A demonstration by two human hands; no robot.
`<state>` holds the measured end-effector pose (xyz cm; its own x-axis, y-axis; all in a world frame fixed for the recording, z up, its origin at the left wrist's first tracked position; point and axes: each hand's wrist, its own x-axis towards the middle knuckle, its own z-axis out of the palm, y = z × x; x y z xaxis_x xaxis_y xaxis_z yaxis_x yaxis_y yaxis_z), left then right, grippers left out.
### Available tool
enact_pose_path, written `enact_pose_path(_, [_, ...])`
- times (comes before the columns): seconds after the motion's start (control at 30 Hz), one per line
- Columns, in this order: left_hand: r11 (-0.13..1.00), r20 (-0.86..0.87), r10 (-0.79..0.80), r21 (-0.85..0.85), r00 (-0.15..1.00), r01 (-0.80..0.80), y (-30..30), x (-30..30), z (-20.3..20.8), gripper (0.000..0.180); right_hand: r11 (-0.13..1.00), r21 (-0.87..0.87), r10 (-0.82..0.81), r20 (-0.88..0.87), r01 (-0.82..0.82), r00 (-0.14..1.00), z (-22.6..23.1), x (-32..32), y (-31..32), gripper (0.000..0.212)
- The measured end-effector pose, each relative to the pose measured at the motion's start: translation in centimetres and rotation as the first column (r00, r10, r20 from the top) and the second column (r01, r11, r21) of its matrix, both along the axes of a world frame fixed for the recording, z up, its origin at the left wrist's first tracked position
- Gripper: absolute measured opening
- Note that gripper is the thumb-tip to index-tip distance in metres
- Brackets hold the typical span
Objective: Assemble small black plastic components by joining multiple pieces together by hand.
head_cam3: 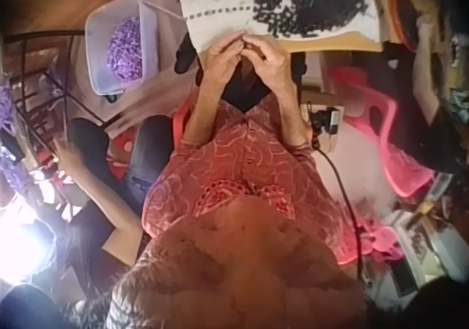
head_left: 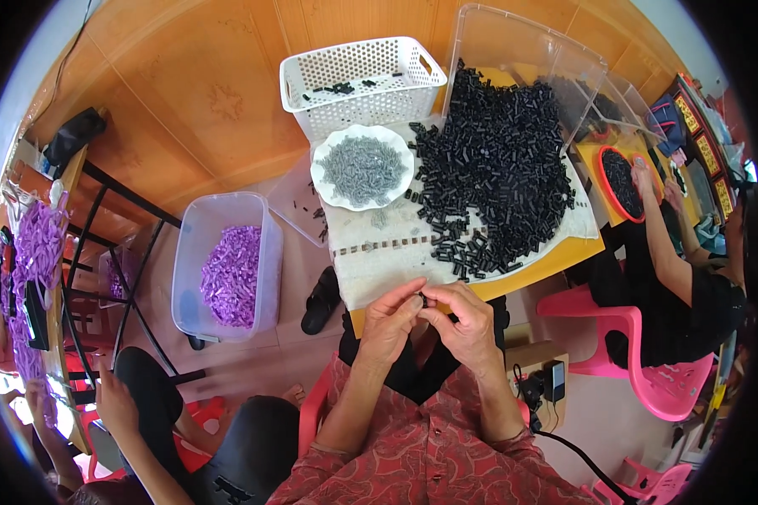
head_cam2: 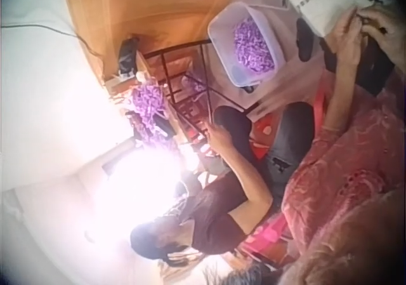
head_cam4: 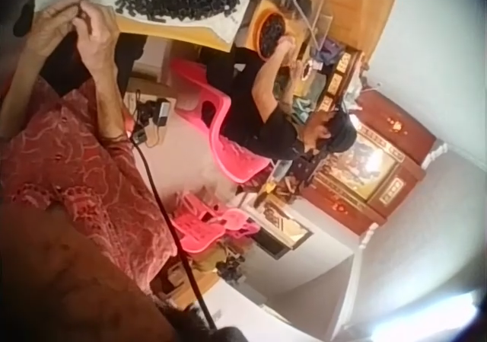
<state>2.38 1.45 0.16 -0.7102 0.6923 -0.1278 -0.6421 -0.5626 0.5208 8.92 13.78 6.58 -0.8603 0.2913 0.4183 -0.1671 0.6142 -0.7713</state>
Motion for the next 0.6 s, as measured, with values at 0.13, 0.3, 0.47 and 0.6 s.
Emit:
enact_pose_path(0.13, [0.984, -0.015, 0.044, -0.175, 0.999, -0.046, 0.6, -0.7, 0.8, 0.027, 1.000, 0.006, -0.026, -0.052, 0.027, 0.998, 0.0, -0.3, -0.2, 0.034])
enact_pose_path(0.3, [0.933, -0.072, 0.202, -0.288, 0.977, -0.214, 2.6, -6.4, 3.6, 0.019, 0.993, 0.014, -0.114, -0.037, 0.114, 0.993, -0.3, -0.1, 0.3, 0.026])
enact_pose_path(0.47, [0.924, -0.291, 0.244, -0.222, 0.925, -0.313, 6.1, -17.0, 7.6, 0.017, 0.998, 0.042, -0.041, -0.034, 0.042, 0.999, -1.4, 0.3, 0.5, 0.020])
enact_pose_path(0.6, [0.926, -0.251, 0.279, -0.186, 0.927, -0.329, 9.9, -24.7, 10.1, 0.011, 0.998, 0.047, -0.032, -0.027, 0.033, 0.999, -1.5, 0.7, 0.8, 0.014])
